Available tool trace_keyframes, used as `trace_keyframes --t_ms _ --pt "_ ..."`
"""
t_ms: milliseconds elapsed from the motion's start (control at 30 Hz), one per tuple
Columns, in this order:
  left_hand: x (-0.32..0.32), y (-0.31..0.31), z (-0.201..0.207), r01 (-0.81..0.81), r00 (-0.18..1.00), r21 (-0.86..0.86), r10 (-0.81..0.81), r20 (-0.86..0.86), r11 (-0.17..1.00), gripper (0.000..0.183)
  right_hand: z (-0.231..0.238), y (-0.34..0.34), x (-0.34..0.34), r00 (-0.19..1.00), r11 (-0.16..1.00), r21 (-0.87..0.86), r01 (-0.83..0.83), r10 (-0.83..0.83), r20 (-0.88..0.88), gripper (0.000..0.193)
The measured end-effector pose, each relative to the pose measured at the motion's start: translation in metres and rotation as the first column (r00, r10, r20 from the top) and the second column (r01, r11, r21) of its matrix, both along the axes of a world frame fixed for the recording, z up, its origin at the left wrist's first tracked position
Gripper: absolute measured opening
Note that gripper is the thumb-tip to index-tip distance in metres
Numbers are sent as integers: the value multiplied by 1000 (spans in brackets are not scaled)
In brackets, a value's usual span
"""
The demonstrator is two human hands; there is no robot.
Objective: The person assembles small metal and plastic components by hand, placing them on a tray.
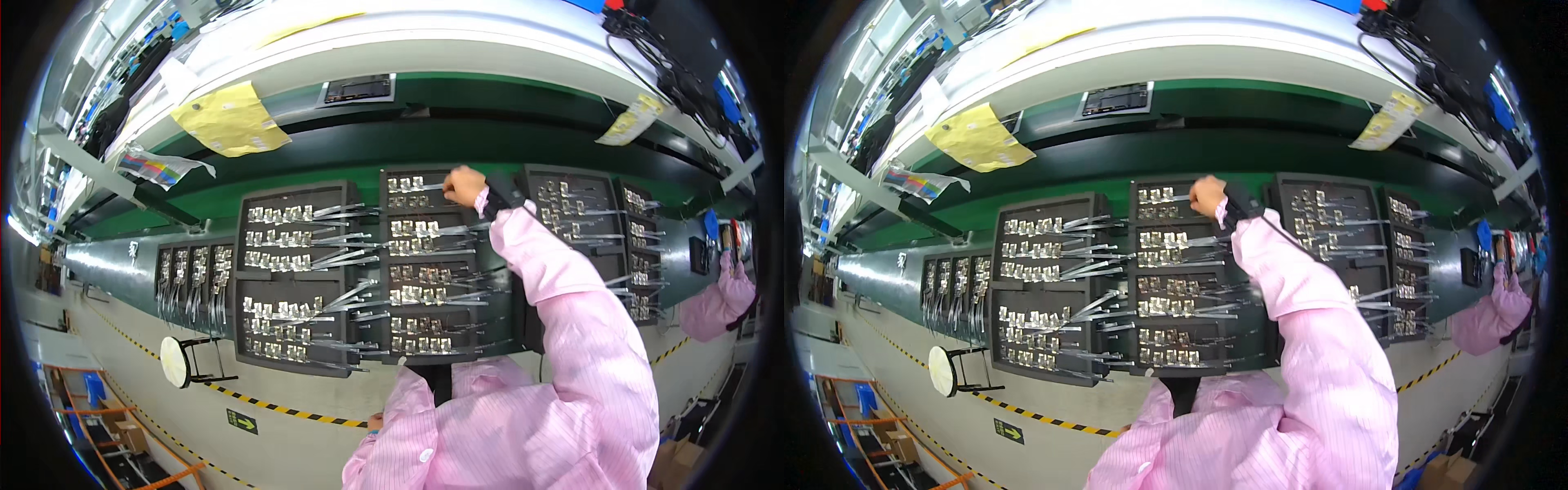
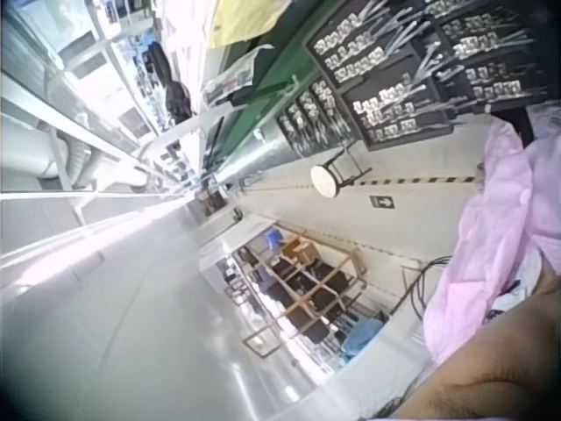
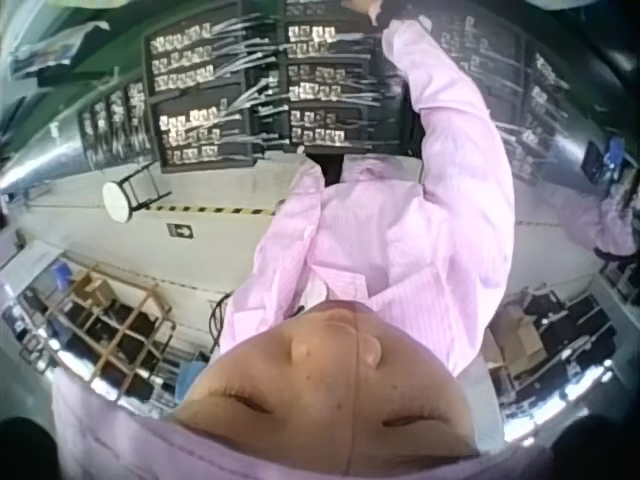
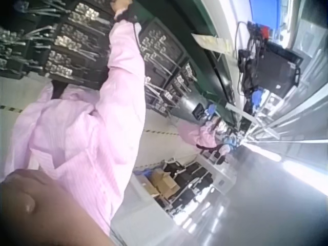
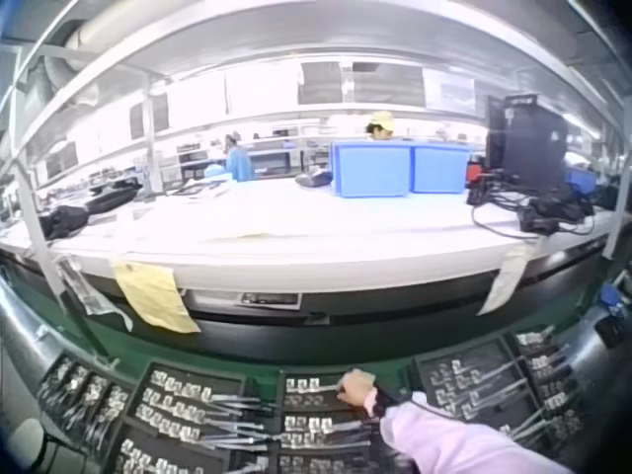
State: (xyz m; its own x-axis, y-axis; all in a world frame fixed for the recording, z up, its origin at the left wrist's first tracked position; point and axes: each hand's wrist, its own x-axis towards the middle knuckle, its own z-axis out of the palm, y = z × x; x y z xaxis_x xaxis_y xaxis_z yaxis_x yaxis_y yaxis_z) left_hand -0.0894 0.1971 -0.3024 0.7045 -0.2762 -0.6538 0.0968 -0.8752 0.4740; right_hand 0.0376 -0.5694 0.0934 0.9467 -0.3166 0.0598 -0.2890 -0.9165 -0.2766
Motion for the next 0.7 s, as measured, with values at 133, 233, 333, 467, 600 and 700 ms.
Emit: trace_keyframes --t_ms 133,233,333,467,600,700 --pt "17 -17 9 109 993 -33 -107 55 993 27 119 13 -58 999 995 101 -5 1 42 27" --pt "65 -71 -12 183 975 -100 -167 149 978 27 183 54 -117 982 988 152 -3 -25 185 25" --pt "61 -101 -24 272 952 -145 -244 186 951 27 208 96 -191 960 952 278 129 -190 204 22" --pt "61 -122 -34 393 906 -155 -353 233 906 27 180 188 -273 972 814 534 229 -219 -84 15" --pt "81 -121 -102 526 827 -126 -472 303 841 27 39 255 -353 858 595 662 456 -97 -504 19" --pt "88 -149 -104 504 863 -66 -502 45 861 24 -116 279 -437 833 427 726 539 -395 -387 24"
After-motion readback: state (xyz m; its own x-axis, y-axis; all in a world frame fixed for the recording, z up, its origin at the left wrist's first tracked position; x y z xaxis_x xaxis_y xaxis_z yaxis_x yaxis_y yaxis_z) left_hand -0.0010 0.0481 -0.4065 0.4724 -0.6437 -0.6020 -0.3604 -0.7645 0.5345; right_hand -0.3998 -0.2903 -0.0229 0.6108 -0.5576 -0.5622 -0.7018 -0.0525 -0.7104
